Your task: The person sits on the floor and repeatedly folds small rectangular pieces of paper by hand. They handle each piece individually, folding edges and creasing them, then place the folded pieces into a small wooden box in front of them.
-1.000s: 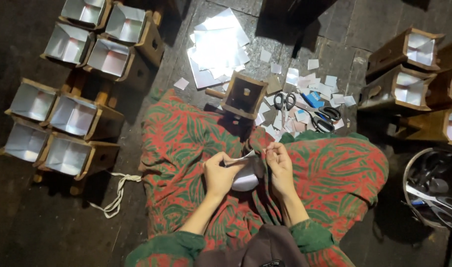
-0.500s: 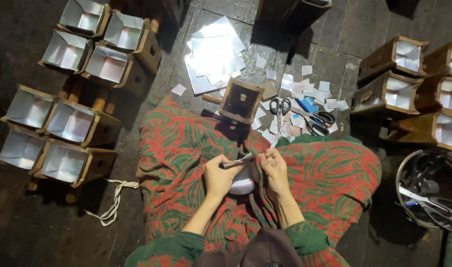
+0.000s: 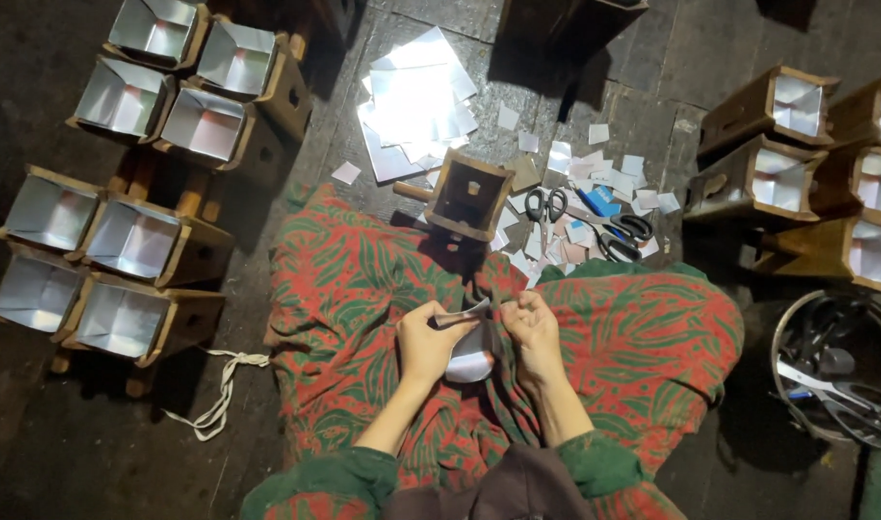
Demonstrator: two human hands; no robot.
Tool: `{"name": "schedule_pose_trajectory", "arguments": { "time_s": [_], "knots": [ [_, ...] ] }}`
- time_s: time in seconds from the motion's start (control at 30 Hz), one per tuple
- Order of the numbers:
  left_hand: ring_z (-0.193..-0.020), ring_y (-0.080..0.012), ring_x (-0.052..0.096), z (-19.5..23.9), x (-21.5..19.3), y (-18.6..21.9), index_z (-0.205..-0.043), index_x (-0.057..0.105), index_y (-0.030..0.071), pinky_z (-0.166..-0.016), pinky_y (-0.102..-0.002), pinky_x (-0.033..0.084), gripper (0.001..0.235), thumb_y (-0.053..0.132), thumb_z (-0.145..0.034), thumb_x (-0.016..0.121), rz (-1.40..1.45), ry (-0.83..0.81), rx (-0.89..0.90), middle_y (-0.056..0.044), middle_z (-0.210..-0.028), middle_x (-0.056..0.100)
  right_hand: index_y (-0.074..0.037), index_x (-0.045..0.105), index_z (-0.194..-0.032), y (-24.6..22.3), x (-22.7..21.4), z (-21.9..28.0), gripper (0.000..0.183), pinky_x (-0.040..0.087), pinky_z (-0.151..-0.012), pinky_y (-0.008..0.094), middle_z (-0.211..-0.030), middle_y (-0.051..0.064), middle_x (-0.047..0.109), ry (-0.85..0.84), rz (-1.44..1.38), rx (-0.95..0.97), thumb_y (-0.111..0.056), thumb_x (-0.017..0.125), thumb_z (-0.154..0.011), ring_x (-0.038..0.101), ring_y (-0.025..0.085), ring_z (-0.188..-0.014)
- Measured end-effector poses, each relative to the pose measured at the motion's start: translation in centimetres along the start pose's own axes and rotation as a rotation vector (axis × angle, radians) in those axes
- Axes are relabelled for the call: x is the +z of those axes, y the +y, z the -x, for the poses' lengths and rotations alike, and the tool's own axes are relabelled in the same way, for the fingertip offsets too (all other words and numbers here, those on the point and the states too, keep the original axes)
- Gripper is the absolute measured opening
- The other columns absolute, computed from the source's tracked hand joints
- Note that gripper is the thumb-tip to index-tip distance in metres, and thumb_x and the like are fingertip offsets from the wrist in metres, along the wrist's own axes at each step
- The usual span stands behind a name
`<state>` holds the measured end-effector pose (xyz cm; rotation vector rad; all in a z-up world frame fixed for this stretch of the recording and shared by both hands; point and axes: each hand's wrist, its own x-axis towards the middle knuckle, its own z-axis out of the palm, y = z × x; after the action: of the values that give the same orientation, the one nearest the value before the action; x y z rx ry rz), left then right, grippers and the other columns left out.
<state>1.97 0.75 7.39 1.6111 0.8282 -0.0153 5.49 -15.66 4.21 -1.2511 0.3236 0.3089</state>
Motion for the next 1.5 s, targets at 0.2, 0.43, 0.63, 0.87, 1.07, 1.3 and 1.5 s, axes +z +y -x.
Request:
{"name": "schedule_pose_trajectory", "arguments": {
  "time_s": [0.2,0.43,0.63,0.87,1.07,1.3,1.5],
  "knots": [
    [-0.054,-0.0157,0.056,-0.6,0.0,-1.0,-0.062,0.066,0.007,-0.051,-0.027,0.042,0.033,0.012,-0.053,0.098,-0.008,-0.037,-0.044,-0.009,-0.054,0.064,-0.015,0.048,-0.101,-1.3,1.0,0.5,0.032,0.042,-0.053,0.016,-0.073,-0.003,0.061,0.036,-0.086,0.028,-0.001,0.074,-0.090,0.053,0.004,-0.057],
    [-0.057,-0.0134,0.053,-3.1,1.0,-4.9,-0.063,0.065,0.007,-0.052,-0.023,0.040,0.037,0.014,-0.049,0.099,0.045,-0.156,-0.086,-0.004,-0.057,0.061,-0.015,0.048,-0.098,0.7,-2.1,-0.5,0.034,0.047,-0.059,0.018,-0.073,-0.004,0.060,0.092,-0.200,0.046,0.001,0.075,-0.086,0.057,0.007,-0.061],
    [-0.068,-0.0116,0.056,-3.0,-2.5,-3.7,-0.076,0.069,0.010,-0.059,-0.024,0.047,0.038,0.013,-0.057,0.101,0.338,-0.054,-0.090,-0.003,-0.070,0.067,-0.012,0.055,-0.111,-0.4,-2.5,-1.3,0.021,0.057,-0.082,0.035,-0.093,0.008,0.060,0.312,-0.261,0.141,-0.009,0.070,-0.096,0.066,0.023,-0.082],
    [-0.089,-0.0196,0.064,-4.4,-4.8,-2.4,-0.106,0.068,0.011,-0.080,-0.032,0.055,0.044,0.012,-0.070,0.092,0.245,-0.196,0.024,-0.009,-0.093,0.070,-0.013,0.053,-0.115,-6.3,1.5,0.4,0.037,0.053,-0.079,0.022,-0.104,0.003,0.054,0.326,0.263,-0.306,-0.002,0.074,-0.087,0.059,0.013,-0.091],
    [-0.107,-0.0329,0.071,-4.3,-4.8,0.4,-0.109,0.072,0.023,-0.094,-0.043,0.055,0.035,0.032,-0.078,0.086,-0.251,-0.429,0.158,-0.013,-0.103,0.077,-0.011,0.057,-0.132,-3.9,4.5,-0.7,0.073,0.047,-0.102,0.049,-0.116,0.017,0.061,-0.247,0.866,-0.287,-0.022,0.093,-0.069,0.061,0.038,-0.112],
    [-0.093,-0.0298,0.073,-5.1,-4.7,0.3,-0.102,0.078,0.019,-0.084,-0.044,0.058,0.026,0.032,-0.079,0.083,-0.588,-0.392,0.302,-0.007,-0.086,0.074,-0.020,0.077,-0.094,1.1,2.4,-2.4,0.029,0.055,-0.078,0.037,-0.089,0.005,0.076,-0.126,0.953,-0.058,-0.028,0.092,-0.071,0.070,0.024,-0.081],
    [-0.095,-0.0302,0.075,-5.9,-4.3,2.0,-0.096,0.077,0.026,-0.082,-0.046,0.060,0.029,0.044,-0.074,0.083,-0.794,-0.386,0.145,0.001,-0.084,0.079,-0.024,0.073,-0.086,2.4,2.4,-2.5,0.034,0.055,-0.069,0.033,-0.078,-0.002,0.070,-0.059,1.025,-0.133,-0.024,0.094,-0.060,0.067,0.019,-0.069]
  ]
}}
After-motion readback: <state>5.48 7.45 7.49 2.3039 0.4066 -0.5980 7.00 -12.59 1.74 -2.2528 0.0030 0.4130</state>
